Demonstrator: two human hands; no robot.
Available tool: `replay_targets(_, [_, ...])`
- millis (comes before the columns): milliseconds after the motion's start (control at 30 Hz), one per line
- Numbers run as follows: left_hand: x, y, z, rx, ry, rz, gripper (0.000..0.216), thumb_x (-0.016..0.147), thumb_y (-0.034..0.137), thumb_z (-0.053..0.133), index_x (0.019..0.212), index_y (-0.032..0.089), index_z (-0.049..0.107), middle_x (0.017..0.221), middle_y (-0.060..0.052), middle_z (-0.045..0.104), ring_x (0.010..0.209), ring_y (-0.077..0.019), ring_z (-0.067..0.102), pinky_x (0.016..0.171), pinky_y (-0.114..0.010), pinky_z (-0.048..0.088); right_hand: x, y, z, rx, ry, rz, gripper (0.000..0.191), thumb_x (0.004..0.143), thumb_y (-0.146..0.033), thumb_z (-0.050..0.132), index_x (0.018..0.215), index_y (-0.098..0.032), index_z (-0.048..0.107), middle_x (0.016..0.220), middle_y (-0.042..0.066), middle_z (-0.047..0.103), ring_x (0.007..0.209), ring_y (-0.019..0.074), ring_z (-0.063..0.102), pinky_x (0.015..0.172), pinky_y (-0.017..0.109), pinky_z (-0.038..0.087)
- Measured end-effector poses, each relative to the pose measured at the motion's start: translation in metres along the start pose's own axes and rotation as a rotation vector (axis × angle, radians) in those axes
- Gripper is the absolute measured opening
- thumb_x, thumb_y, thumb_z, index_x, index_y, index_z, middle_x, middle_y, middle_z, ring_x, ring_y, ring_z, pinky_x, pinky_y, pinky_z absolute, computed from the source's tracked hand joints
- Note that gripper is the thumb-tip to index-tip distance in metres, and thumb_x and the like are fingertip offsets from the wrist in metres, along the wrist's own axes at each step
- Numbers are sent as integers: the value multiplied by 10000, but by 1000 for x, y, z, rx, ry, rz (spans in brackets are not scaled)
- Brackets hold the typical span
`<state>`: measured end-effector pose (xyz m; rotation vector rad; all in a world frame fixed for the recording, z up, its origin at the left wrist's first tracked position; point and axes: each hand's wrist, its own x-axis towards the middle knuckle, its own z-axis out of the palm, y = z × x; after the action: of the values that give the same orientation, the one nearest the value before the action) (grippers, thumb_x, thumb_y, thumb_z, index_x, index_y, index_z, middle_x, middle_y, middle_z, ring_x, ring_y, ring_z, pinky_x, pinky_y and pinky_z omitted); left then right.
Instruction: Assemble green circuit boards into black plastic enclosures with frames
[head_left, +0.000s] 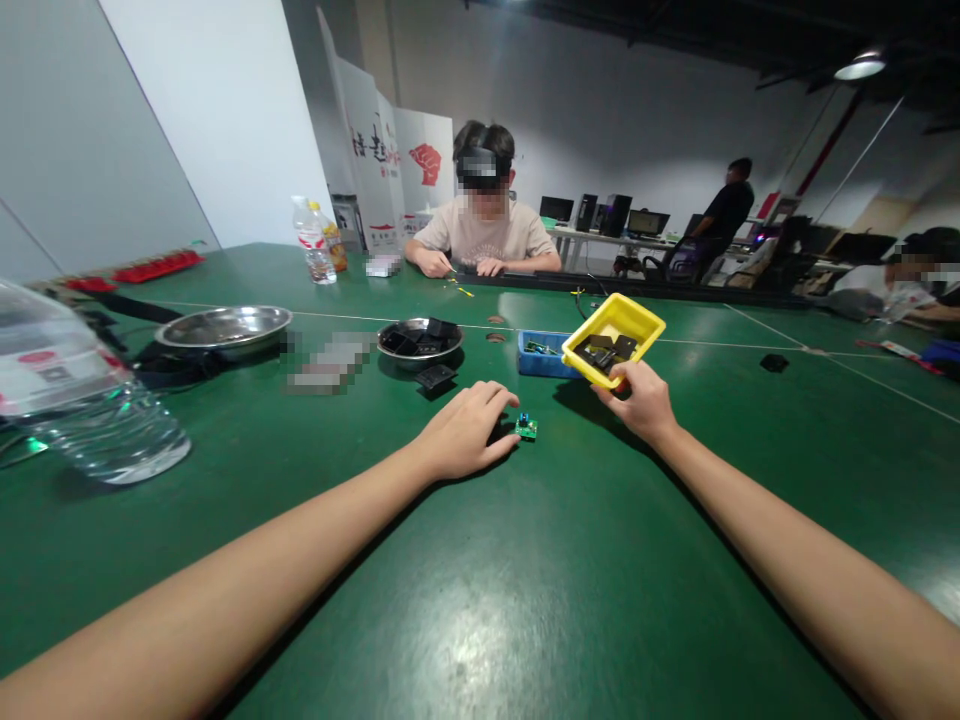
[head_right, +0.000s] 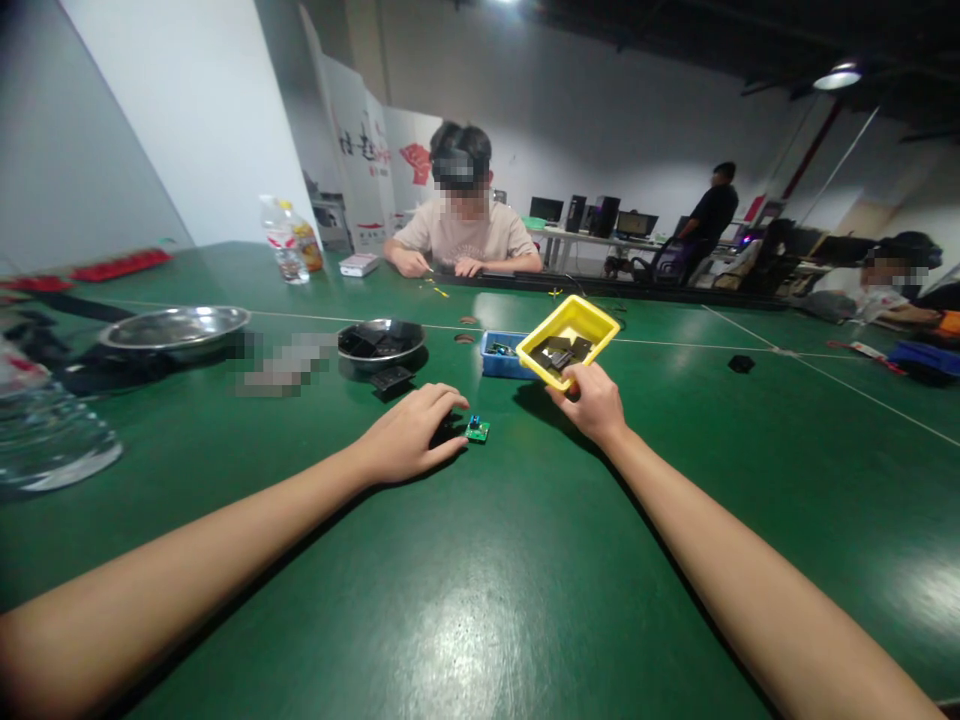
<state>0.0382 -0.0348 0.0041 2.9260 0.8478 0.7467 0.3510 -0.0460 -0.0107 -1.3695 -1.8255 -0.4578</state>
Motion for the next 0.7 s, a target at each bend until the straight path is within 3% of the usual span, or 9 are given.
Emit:
replay_targets(167, [0,6,-2,53,125,64,424,902,378,579,1268,183,492,1321,-166,512,1200,-313,512,1008,-484,464,-3,-35,6,77,-71,-331,125,853,-291,619,760,-238,556,707,37,615,694,202,562,663,318,469])
replay_targets(300, [-1,11,-3,140,215,74,448,931,378,538,1322,166,486,1423,-196,436,1315,-347,426,1080,-517,400,-5,-53,8,115,-37,-445,94,875,-265,612,798,-234,569,742,47,633,712,198,576,658,314,480])
replay_targets(467, [0,16,-6,164,186,132,426,937,328,534,1345,207,507,1514,-172,392,1396,-357,365,1109,-521,341,-6,-63,7,145,5,-562,99,907,-292,592,830,-231,599,733,58,643,707,209,583,696,341,494])
replay_targets(567, [0,18,-5,230,167,157,364,962,311,493,1311,215,538,1515,-151,433,1416,-339,361,1114,-511,313,-6,-66,6,112,-7,-563,130,922,-307,575,822,-232,610,741,66,644,706,208,579,706,345,497])
replay_targets(700, [0,20,-4,268,185,196,280,996,259,420,1206,190,592,1364,-123,603,1327,-270,493,1103,-443,298,-6,-68,5,91,6,-581,146,930,-312,570,822,-227,621,739,72,640,720,212,578,704,341,493])
